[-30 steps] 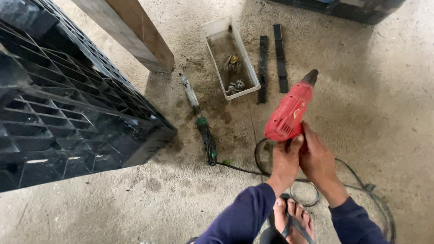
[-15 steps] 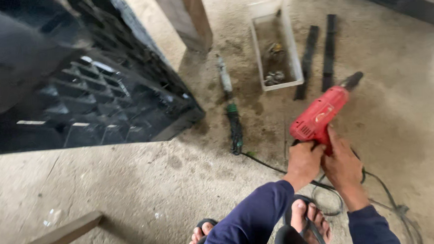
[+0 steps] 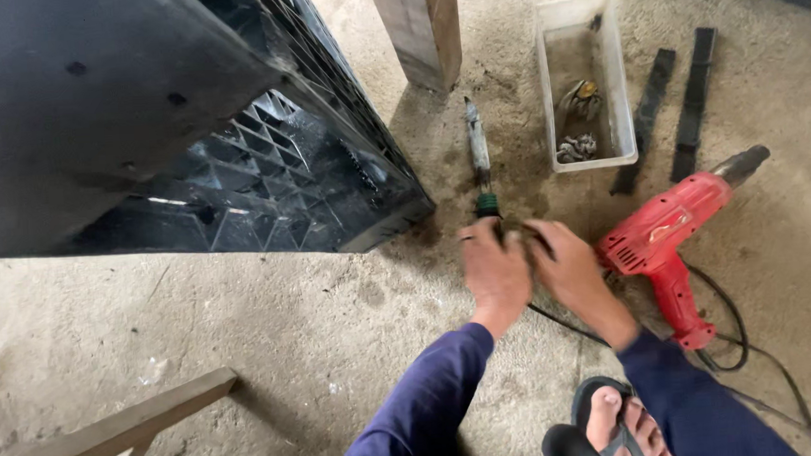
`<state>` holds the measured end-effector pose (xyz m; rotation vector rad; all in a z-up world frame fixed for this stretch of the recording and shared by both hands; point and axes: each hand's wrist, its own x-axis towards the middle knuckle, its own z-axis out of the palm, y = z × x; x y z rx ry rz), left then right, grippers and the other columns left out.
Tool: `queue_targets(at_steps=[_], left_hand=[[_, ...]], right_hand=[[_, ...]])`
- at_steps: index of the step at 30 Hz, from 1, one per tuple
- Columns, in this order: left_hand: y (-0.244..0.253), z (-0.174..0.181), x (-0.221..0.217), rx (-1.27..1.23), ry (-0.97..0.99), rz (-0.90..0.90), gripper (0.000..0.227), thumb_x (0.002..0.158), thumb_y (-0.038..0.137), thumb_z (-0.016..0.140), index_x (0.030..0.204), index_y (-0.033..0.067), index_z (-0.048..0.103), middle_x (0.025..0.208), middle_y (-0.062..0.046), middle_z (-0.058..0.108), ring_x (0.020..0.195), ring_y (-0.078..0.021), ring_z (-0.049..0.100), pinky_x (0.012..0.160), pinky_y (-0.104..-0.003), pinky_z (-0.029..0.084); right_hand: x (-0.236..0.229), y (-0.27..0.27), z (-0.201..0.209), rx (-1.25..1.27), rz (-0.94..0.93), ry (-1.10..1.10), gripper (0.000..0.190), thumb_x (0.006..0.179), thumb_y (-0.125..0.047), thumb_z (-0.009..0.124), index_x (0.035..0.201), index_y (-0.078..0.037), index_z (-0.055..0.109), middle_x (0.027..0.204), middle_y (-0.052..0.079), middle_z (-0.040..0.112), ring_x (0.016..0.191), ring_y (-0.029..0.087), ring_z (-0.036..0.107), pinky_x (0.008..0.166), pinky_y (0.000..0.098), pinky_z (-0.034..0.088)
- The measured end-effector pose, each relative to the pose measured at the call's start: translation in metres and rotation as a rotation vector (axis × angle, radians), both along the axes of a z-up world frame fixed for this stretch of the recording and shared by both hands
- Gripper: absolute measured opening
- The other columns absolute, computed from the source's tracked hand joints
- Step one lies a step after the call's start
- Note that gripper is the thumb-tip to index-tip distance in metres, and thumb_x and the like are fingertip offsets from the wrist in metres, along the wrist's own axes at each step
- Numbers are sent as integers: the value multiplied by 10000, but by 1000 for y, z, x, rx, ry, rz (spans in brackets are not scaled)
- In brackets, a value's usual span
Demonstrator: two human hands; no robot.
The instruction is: The person repairs a black plastic crate by using a heat gun to melt the plastic and then pressing and shaping it with a tool.
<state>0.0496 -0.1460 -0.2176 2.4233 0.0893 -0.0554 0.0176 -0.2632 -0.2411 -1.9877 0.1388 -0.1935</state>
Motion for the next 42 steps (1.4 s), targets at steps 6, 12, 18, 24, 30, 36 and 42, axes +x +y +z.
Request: queue_targets(at_steps=[6,12,18,24,30,36,42], left_hand=[[43,-52,12,-8,199,4,260,989,241,623,1158,46,654,1090,-201,697,1061,-408,637,905,-514,483],[50,-57,9,-374,214,46,344,899,243,680,1139,14,590,1064,-188,724,998,-349,704,873,-433,540],[73,18,-19,-506,770,-179,506,766,252,739,1178,-25,642,950,-163,730,767,-252,673,682,-429,565],[118,120,-46,-171,886,-521,497,890,423,751,1116,-14,682,867,-193,727,741,-250,702,721,-382,571],[168,112,-4,-92,302,-161,170,962,150,605,1037,41,711,871,-156,722,761,-209,692,722,-357,554],[186,69,15,-672,-48,482,419,925,140,718,1233,4,468,973,-56,489,839,-125,457,723,-312,461],[190,74,19,-360,-309,370,709,815,105,828,1364,12,389,1143,-82,410,1039,-192,441,855,-332,434]], right_hand=[[65,37,-23,-107,43,450,542,972,-498,647,1115,24,628,1012,299,716,993,461,691,834,507,540],[71,33,-35,-113,44,448,495,876,-448,691,1135,-28,655,994,275,713,921,420,702,788,477,546],[-32,33,-18,228,22,287,345,964,-269,613,1207,-25,635,975,137,703,903,209,651,814,353,507],[-136,36,34,304,19,550,398,929,-234,642,1299,-88,634,874,126,712,777,198,687,750,362,544],[-124,54,64,129,170,316,680,868,-230,653,1518,-143,474,969,105,711,824,221,718,804,332,546],[-86,71,106,-58,145,164,657,875,-207,663,1494,-96,473,1152,210,695,1022,330,699,853,383,528],[-67,96,119,-76,74,281,643,895,-204,652,1515,-149,487,945,159,718,699,255,700,701,375,572]])
